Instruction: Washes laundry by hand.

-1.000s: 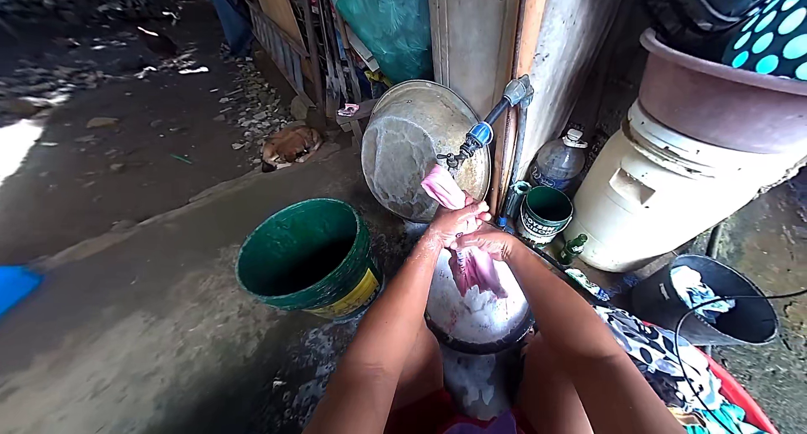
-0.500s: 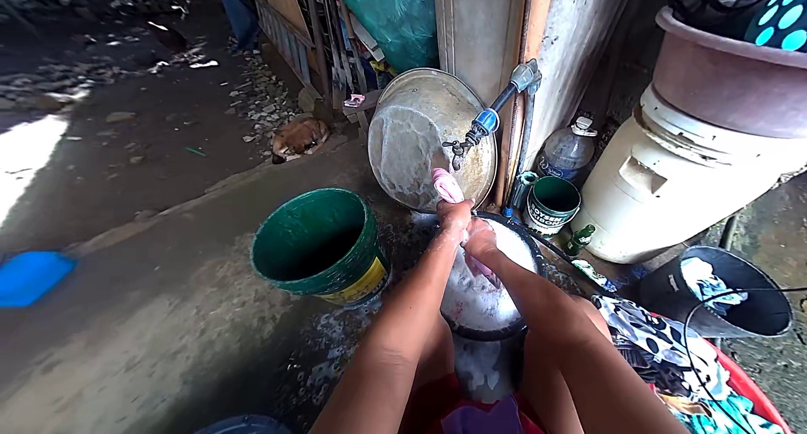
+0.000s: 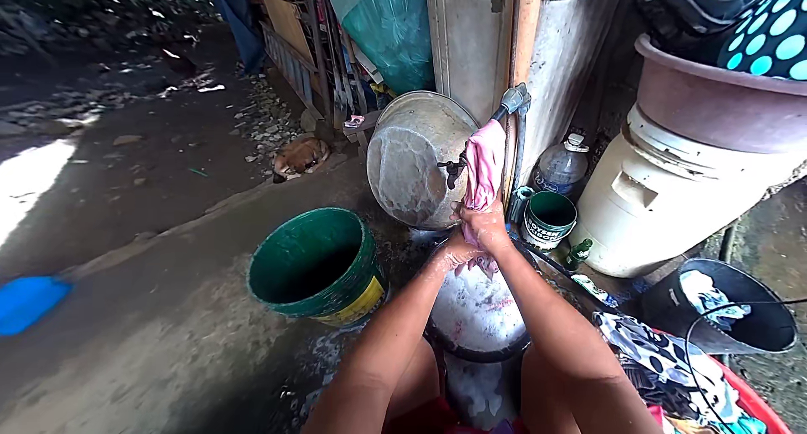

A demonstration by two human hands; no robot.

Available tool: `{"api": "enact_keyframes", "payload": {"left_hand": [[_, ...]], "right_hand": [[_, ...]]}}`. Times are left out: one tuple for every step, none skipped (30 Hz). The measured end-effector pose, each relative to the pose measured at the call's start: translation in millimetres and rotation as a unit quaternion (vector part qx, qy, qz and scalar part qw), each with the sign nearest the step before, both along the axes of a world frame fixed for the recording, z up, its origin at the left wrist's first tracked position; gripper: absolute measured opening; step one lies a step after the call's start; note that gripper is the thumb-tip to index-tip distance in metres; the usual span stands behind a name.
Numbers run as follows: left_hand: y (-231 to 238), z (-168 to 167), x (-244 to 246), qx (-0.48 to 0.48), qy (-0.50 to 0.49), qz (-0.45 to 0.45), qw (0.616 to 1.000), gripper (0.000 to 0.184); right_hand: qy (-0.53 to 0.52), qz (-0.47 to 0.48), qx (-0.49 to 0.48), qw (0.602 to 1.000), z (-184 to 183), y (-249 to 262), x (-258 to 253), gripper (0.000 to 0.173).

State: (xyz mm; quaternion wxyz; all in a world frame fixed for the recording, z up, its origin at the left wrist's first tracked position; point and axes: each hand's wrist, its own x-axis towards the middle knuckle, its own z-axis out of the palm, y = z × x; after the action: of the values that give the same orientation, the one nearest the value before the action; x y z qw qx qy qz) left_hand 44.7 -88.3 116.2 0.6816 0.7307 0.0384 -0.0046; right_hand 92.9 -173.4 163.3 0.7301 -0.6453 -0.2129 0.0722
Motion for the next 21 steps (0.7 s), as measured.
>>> {"api": "enact_keyframes", "payload": {"left_hand": [[0.5, -4.8, 1.2, -0.010, -0.010, 0.023, 1.000, 0.050], [1.4, -9.7, 1.9, -0.011, -0.018, 0.042, 0.999, 0.048], [0.5, -13.1, 1.8, 0.001, -0.022, 0.067, 0.998, 0.043], [-0.9, -14.3, 0.0, 0.025, -0.025, 0.079, 0.996, 0.045], [-2.1, -13.8, -2.2, 0.062, -0.023, 0.082, 0.994, 0.053], [-5.1, -7.2, -5.5, 0.122, 0.009, 0.084, 0.989, 0.060], [-9.3, 4.5, -9.4, 0.200, 0.066, 0.070, 0.975, 0.062], [-12.1, 10.2, -10.0, 0.266, 0.113, 0.051, 0.956, 0.059], [-14.0, 12.3, -9.8, 0.324, 0.143, 0.026, 0.935, 0.055], [-13.3, 6.1, -7.6, 0.362, 0.148, 0.016, 0.920, 0.056], [-12.1, 0.1, -5.9, 0.382, 0.149, 0.006, 0.912, 0.057], [-11.9, -3.0, -5.2, 0.382, 0.157, 0.000, 0.911, 0.057], [-13.0, -3.0, -5.3, 0.380, 0.169, -0.009, 0.909, 0.055], [-14.1, -2.4, -5.8, 0.371, 0.174, -0.014, 0.912, 0.050], [-16.0, 1.7, -7.9, 0.357, 0.181, -0.025, 0.916, 0.047], [-17.9, 6.7, -10.3, 0.359, 0.184, -0.035, 0.914, 0.047], [-18.1, 6.2, -10.6, 0.363, 0.182, -0.037, 0.913, 0.048], [-18.3, 4.6, -10.5, 0.364, 0.181, -0.035, 0.913, 0.050], [-16.7, -2.0, -8.9, 0.361, 0.178, -0.027, 0.915, 0.054], [-12.7, -20.1, -5.7, 0.353, 0.151, 0.001, 0.923, 0.059], [-10.0, -38.2, -4.8, 0.352, 0.108, 0.031, 0.929, 0.062]], "right_hand": [[0.008, 0.010, 0.008, 1.000, -0.8, 3.7, -0.4, 0.029], [0.009, 0.013, 0.000, 1.000, -1.5, 6.6, -0.7, 0.030], [0.002, 0.011, -0.023, 1.000, -2.8, 9.0, -1.0, 0.032], [-0.015, 0.003, -0.062, 0.998, -4.8, 10.5, -1.2, 0.036], [-0.042, -0.006, -0.107, 0.993, -6.9, 11.0, -1.3, 0.040], [-0.071, -0.012, -0.154, 0.985, -8.2, 10.9, -1.5, 0.044], [-0.092, -0.016, -0.197, 0.976, -9.3, 11.4, -2.1, 0.046], [-0.108, -0.019, -0.240, 0.965, -9.9, 12.1, -2.8, 0.045], [-0.116, -0.020, -0.279, 0.953, -9.5, 12.4, -3.8, 0.044], [-0.120, -0.022, -0.314, 0.942, -8.6, 12.7, -5.0, 0.043], [-0.123, -0.024, -0.342, 0.931, -8.0, 13.0, -6.2, 0.040], [-0.125, -0.026, -0.362, 0.923, -7.5, 13.0, -7.5, 0.039], [-0.130, -0.031, -0.377, 0.917, -7.5, 12.7, -8.8, 0.037], [-0.135, -0.034, -0.390, 0.910, -7.6, 12.3, -10.0, 0.037], [-0.137, -0.034, -0.403, 0.904, -7.6, 11.8, -10.9, 0.038], [-0.140, -0.033, -0.416, 0.898, -7.4, 11.4, -11.7, 0.039], [-0.141, -0.031, -0.428, 0.892, -7.0, 11.3, -12.5, 0.039], [-0.142, -0.031, -0.438, 0.887, -6.3, 11.5, -13.4, 0.039], [-0.143, -0.031, -0.447, 0.883, -5.9, 11.9, -14.0, 0.038], [-0.142, -0.031, -0.457, 0.878, -5.6, 12.5, -14.6, 0.038], [-0.142, -0.030, -0.465, 0.873, -5.5, 13.2, -15.1, 0.038]]}}
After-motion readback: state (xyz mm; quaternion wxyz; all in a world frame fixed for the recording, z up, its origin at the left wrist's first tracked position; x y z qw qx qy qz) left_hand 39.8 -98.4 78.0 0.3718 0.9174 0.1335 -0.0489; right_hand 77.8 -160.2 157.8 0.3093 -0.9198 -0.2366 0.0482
